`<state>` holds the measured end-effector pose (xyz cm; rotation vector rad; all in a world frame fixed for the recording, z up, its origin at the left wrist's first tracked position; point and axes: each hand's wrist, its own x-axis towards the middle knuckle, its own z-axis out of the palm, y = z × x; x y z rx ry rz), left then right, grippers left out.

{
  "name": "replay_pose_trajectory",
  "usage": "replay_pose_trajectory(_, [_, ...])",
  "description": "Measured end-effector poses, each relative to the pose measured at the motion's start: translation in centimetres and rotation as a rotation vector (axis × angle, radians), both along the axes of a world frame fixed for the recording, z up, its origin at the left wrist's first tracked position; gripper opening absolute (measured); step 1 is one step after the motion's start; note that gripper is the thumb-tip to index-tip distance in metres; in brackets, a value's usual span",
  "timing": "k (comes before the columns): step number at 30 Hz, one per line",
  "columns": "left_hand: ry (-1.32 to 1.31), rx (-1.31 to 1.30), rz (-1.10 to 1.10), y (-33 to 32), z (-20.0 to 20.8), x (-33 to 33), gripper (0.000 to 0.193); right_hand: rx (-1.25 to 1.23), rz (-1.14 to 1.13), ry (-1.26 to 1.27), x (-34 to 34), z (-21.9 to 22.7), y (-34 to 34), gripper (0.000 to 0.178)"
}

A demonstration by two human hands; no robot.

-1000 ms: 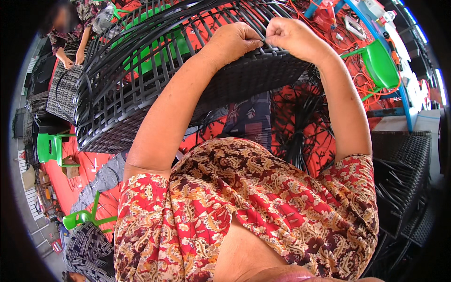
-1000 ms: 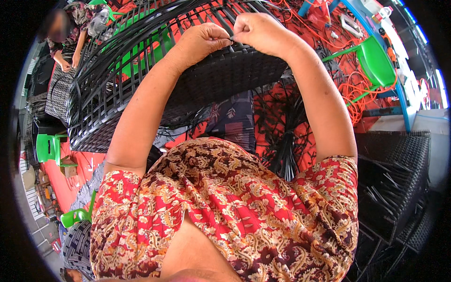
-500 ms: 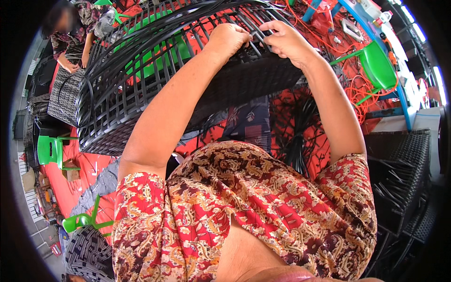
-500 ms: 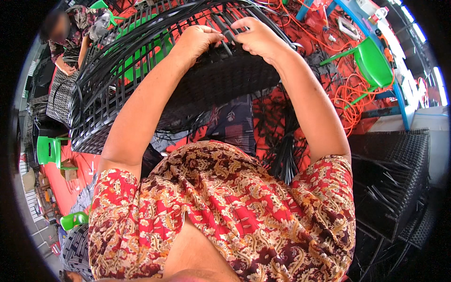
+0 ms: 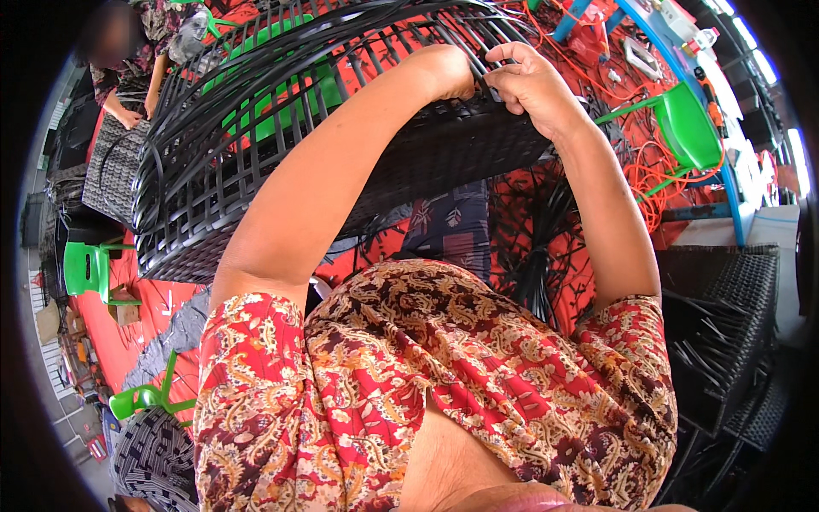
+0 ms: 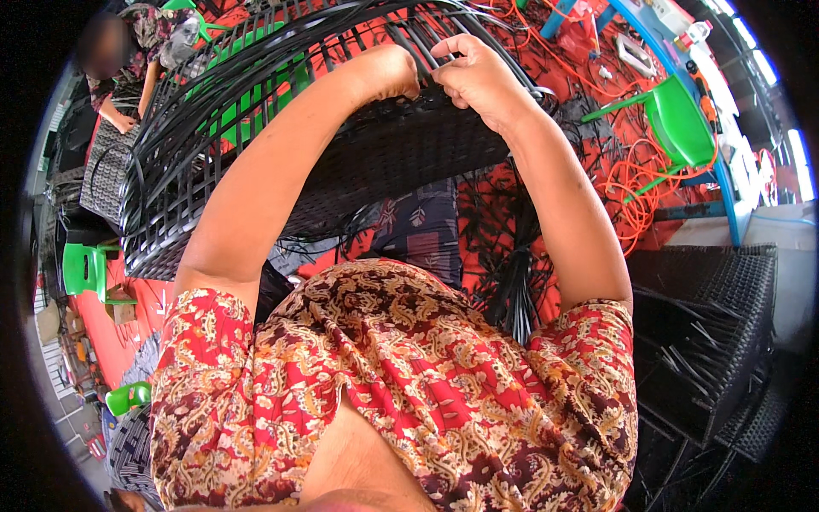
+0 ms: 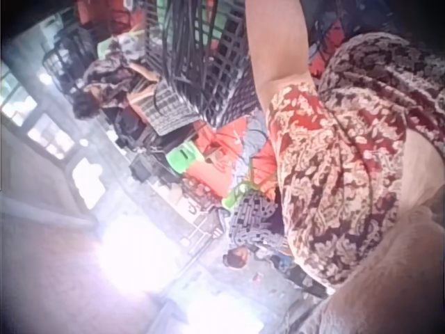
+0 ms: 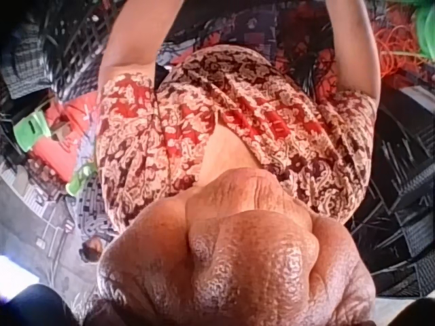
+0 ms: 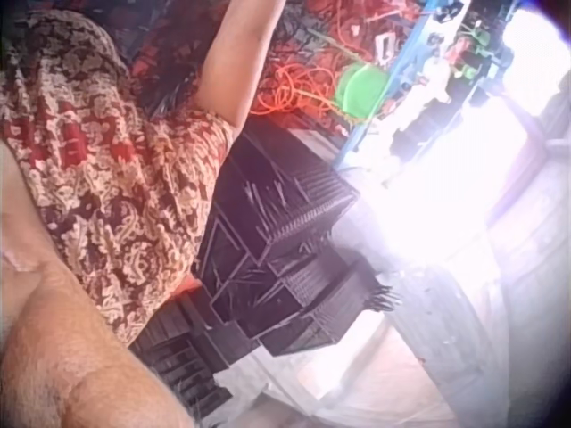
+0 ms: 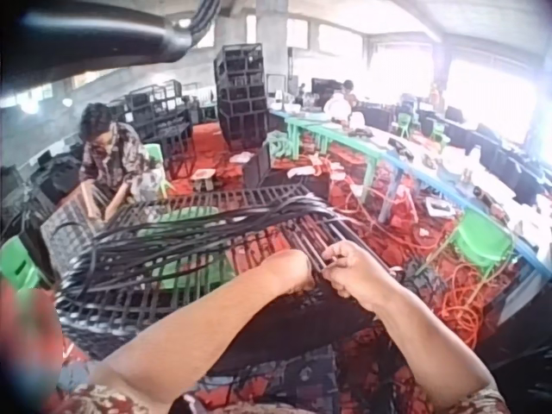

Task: The person weaves a black plastic basket by hand, threading black plastic strips through the basket's frame. They repeatedly pull strips through openings, adjust tension, and rotate the basket to continue weaving around its circumference.

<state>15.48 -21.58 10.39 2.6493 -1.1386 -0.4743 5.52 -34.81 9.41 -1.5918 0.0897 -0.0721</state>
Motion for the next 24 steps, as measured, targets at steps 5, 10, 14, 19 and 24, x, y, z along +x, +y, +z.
replay_pose_trajectory(5, [0.206, -0.333, 0.03, 1.0, -2.3, 0.5, 0.013, -0.227, 0.032, -0.016, -0.2, 0.3, -0.3, 0.028])
replay_pose_trajectory(10, [0.398, -0.547, 0.101, 1.4, -3.1, -0.1, 0.008, -0.631, 0.078, -0.023, 0.3, 1.1, -0.8, 0.027])
replay_pose_trajectory(14, [0.38, -0.532, 0.069, 1.4, -3.2, 0.1, 0.009, -0.702, 0.11, -0.021, 1.0, 0.6, -1.2, 0.024])
replay_pose_trajectory(19, [0.119, -0.476, 0.025, 1.5, -2.8, -0.2, 0.019, -0.649, 0.148, -0.007, 1.5, 0.4, -2.4, 0.02])
replay_pose_trajectory(24, [-0.27, -0.711, -0.148, 0.3, -2.1, 1.0, 0.024, -0.611, 0.049, 0.007, 0.1, 4.7, -6.2, 0.023])
